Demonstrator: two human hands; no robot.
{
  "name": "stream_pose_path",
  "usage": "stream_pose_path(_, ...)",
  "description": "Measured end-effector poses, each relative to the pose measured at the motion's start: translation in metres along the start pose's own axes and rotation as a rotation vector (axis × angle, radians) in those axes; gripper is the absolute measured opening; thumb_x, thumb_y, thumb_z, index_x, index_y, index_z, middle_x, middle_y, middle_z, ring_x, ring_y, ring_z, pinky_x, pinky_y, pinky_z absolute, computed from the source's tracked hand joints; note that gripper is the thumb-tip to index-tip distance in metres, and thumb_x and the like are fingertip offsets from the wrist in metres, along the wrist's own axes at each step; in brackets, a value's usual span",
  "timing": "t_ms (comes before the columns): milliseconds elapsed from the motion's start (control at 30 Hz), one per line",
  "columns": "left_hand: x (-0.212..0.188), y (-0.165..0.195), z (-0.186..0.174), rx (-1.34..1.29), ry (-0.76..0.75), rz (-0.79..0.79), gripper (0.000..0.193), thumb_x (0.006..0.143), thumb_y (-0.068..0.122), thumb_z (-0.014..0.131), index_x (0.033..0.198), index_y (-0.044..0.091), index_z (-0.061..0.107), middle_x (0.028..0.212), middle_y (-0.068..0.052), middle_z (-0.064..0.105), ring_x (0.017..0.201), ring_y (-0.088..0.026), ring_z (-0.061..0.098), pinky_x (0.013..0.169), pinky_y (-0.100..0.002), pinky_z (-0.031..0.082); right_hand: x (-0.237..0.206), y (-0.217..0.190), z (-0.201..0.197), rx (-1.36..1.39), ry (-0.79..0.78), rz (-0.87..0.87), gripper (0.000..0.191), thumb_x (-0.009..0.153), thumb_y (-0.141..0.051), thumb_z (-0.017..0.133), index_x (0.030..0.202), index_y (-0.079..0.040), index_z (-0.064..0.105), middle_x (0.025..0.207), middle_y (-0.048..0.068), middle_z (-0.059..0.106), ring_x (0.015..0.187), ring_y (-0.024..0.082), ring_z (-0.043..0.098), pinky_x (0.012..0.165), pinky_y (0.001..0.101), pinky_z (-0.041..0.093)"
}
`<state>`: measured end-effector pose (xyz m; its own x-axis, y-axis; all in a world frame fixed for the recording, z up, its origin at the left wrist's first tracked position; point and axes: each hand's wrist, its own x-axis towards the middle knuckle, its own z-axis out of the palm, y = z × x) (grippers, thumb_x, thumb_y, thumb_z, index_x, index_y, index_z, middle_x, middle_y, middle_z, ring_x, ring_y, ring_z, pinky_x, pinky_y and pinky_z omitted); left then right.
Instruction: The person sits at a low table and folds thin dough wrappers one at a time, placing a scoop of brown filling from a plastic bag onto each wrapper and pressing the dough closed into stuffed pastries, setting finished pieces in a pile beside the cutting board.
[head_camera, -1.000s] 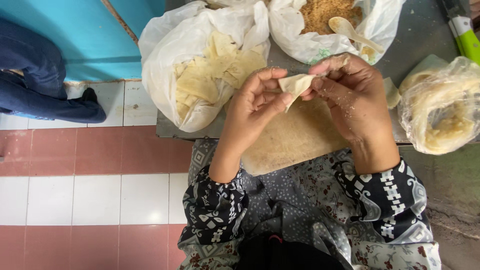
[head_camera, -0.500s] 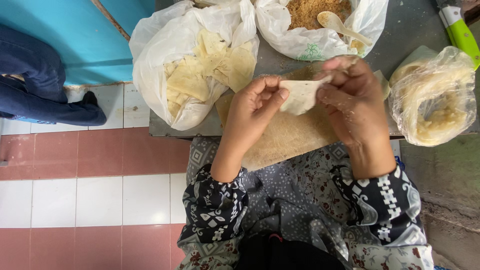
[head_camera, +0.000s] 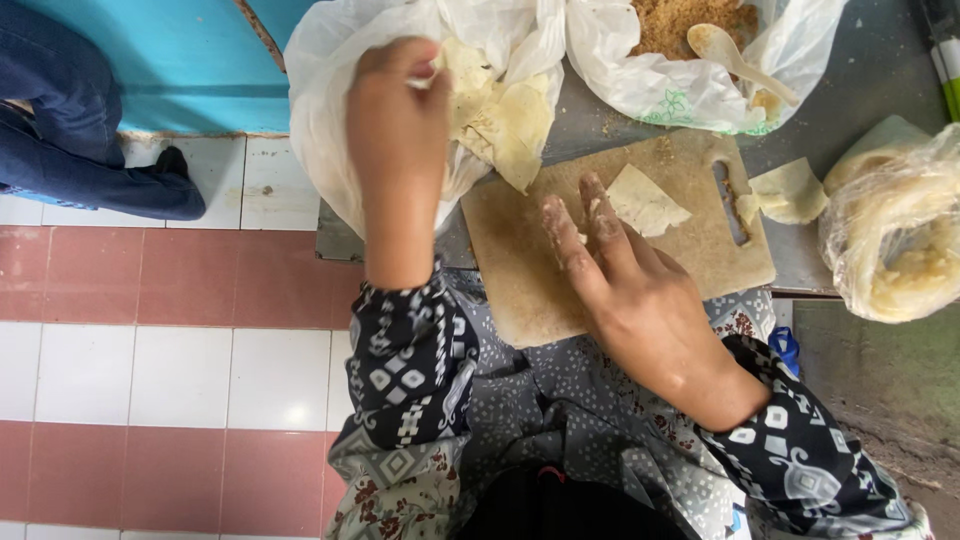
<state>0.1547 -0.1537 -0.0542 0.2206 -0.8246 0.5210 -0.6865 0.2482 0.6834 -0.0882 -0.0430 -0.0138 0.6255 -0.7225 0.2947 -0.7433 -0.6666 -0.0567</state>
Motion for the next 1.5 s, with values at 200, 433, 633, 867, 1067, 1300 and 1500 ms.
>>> stream_pose_path(200, 0.019, -0.004, 0.022, 0.184, 0.033, 0.139, 0.017, 0.082, 0.004, 0.077, 0.098, 0.007, 0.07, 0.101, -0.011, 0.066, 0.091, -0.03, 0.068, 0.076, -0.039, 0.055, 0.004, 0.012, -0.007, 0.108, 0.206, 0.13, 0.064, 0.09, 0.006, 0.064, 0.152, -0.001, 0.047, 0.143, 0.025, 0.057, 0.123, 0.039, 0.066, 0.096, 0.0425, 0.06)
stream_pose_path(433, 0.0, 0.003, -0.005, -0.891, -0.146, -0.49, 0.012, 0.103, 0.016, 0.07, 0.107, 0.005, 0.071, 0.092, -0.009, 0.068, 0.079, -0.019, 0.063, 0.075, -0.033, 0.06, 0.037, 0.026, -0.007, 0.761, 0.31, 0.253, 0.029, 0.109, 0.003, 0.059, 0.138, 0.003, 0.056, 0.135, 0.017, 0.066, 0.114, 0.021, 0.071, 0.096, 0.0309, 0.06)
stream_pose_path(633, -0.03, 0.038, 0.005, -1.211, -0.476, -0.686, 0.037, 0.101, 0.038, 0.055, 0.109, 0.005, 0.069, 0.1, -0.013, 0.078, 0.089, -0.021, 0.077, 0.078, -0.034, 0.067, 0.066, 0.045, 0.016, 1.191, 0.202, 0.329, 0.027, 0.107, -0.003, 0.067, 0.133, 0.002, 0.062, 0.119, 0.012, 0.072, 0.104, 0.015, 0.07, 0.093, 0.0285, 0.06)
stream_pose_path(867, -0.058, 0.058, 0.022, -0.867, -0.422, -0.318, 0.025, 0.102, 0.026, 0.07, 0.11, 0.003, 0.067, 0.1, -0.012, 0.075, 0.084, -0.016, 0.073, 0.072, -0.026, 0.061, 0.026, 0.07, 0.018, 1.343, 0.297, 0.416, 0.008, 0.104, 0.003, 0.07, 0.111, 0.002, 0.068, 0.107, 0.009, 0.074, 0.093, 0.013, 0.072, 0.084, 0.0268, 0.062)
stream_pose_path(1067, -0.083, 0.075, 0.017, -0.795, -0.474, -0.499, 0.032, 0.104, 0.031, 0.059, 0.108, 0.002, 0.072, 0.09, -0.01, 0.076, 0.074, -0.011, 0.075, 0.066, -0.024, 0.066, -0.01, 0.051, -0.002, 0.718, 0.414, 0.404, 0.01, 0.103, 0.008, 0.07, 0.11, 0.001, 0.067, 0.108, 0.009, 0.073, 0.091, 0.015, 0.072, 0.081, 0.0268, 0.06)
stream_pose_path(1300, -0.136, 0.093, 0.016, -1.25, -0.532, -0.787, 0.028, 0.101, 0.015, 0.064, 0.125, 0.0, 0.067, 0.097, -0.003, 0.071, 0.084, -0.008, 0.069, 0.074, -0.026, 0.061, -0.04, 0.0, -0.007, 0.197, 0.293, 0.047, 0.031, 0.08, -0.01, 0.08, 0.107, 0.0, 0.068, 0.106, 0.014, 0.067, 0.093, 0.032, 0.066, 0.082, 0.043, 0.052)
stream_pose_path(1500, -0.154, 0.093, 0.023, -1.13, -0.44, -0.547, 0.018, 0.106, 0.012, 0.064, 0.119, 0.001, 0.065, 0.103, -0.003, 0.07, 0.085, -0.005, 0.065, 0.073, -0.023, 0.057, -0.064, 0.02, -0.007, 1.102, 0.316, 0.493, 0.035, 0.096, -0.012, 0.073, 0.128, -0.001, 0.066, 0.125, 0.008, 0.065, 0.112, 0.014, 0.063, 0.098, 0.0298, 0.054)
